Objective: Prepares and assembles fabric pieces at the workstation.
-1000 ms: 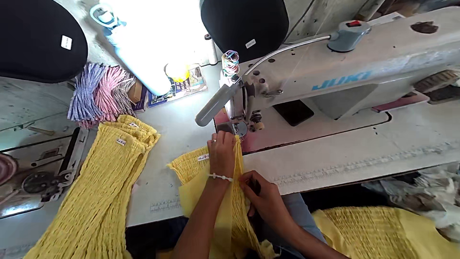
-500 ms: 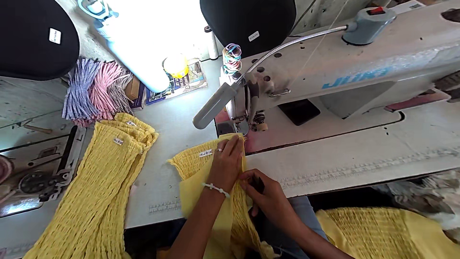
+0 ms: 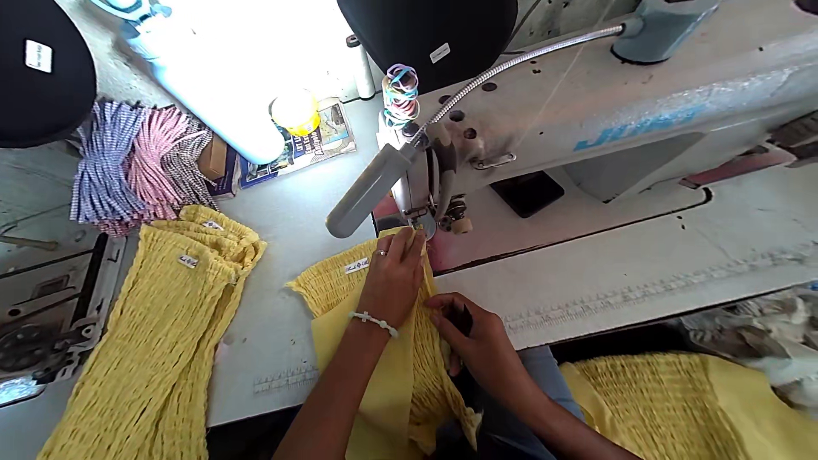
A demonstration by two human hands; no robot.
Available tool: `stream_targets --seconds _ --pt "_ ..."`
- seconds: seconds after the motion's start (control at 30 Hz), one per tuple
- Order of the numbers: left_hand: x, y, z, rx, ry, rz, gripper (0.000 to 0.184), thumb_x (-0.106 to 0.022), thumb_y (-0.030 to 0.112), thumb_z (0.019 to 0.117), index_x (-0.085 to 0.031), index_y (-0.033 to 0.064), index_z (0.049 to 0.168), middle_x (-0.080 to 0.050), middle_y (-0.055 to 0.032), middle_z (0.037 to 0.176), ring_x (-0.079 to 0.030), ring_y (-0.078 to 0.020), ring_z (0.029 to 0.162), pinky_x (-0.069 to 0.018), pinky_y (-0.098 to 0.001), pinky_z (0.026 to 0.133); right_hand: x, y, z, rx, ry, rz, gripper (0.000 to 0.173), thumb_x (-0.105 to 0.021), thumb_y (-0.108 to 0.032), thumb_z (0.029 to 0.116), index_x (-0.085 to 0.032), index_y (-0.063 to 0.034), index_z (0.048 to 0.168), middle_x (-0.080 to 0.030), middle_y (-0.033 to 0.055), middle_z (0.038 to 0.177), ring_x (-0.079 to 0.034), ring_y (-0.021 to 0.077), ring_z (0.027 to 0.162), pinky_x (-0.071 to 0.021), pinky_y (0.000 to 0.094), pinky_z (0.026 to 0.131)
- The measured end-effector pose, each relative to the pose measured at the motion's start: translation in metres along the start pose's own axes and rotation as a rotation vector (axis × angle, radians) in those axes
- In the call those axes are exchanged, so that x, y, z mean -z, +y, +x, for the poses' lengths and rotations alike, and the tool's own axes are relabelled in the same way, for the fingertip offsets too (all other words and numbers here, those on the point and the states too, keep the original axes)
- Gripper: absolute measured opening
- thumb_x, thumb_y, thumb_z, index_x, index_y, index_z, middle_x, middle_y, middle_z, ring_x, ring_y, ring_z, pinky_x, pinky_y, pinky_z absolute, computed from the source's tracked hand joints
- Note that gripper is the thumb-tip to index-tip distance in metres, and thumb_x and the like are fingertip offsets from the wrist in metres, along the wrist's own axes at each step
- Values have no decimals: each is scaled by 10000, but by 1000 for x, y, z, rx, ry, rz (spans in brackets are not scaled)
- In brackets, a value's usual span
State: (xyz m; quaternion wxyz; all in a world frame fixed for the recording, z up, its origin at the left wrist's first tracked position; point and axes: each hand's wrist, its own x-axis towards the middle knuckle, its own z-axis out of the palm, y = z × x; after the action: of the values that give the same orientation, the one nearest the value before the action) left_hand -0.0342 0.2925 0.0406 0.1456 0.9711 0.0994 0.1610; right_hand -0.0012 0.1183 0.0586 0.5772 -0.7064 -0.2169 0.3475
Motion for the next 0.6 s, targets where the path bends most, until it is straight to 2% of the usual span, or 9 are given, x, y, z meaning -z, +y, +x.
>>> stream_targets --seconds 0.17,0.23,0.3,0.37,0.6 --pt "-2 -5 0 -7 5 -12 360 -526 155 1027 -679 50 1335 -617 -186 1393 -610 -397 1216 -519 -480 983 -3 1 0 15 36 1 227 -617 -117 990 -679 -48 1197 -656 0 821 -586 13 501 -524 174 442" --pt "-2 -4 0 10 17 -23 361 -540 153 1020 -663 14 1329 -629 -187 1379 -615 -399 1224 -517 -486 991 -3 1 0 16 37 -1 225 -616 -116 990 -678 -49 1196 -667 1 832 -591 8 514 -522 168 449" --pt "-3 -3 0 24 41 -22 338 -544 159 1018 -663 -34 1269 -649 -181 1357 -628 -385 1222 -521 -468 996 -4 1 -1 14 41 4 224 -615 -110 989 -679 -48 1194 -669 3 834 -595 6 517 -523 166 450" --pt "-5 -3 -1 20 64 -17 315 -541 154 1016 -696 -38 1211 -657 -180 1346 -646 -380 1192 -535 -456 971 -4 1 -1 19 42 12 229 -614 -103 989 -678 -46 1201 -665 7 837 -594 8 513 -526 168 448" --pt "-8 -4 2 17 91 -30 303 -577 143 993 -705 -42 1197 -647 -188 1358 -644 -386 1184 -535 -449 970 -3 4 -2 64 44 -4 243 -618 -122 986 -684 -49 1208 -674 -10 853 -601 -7 540 -525 156 458"
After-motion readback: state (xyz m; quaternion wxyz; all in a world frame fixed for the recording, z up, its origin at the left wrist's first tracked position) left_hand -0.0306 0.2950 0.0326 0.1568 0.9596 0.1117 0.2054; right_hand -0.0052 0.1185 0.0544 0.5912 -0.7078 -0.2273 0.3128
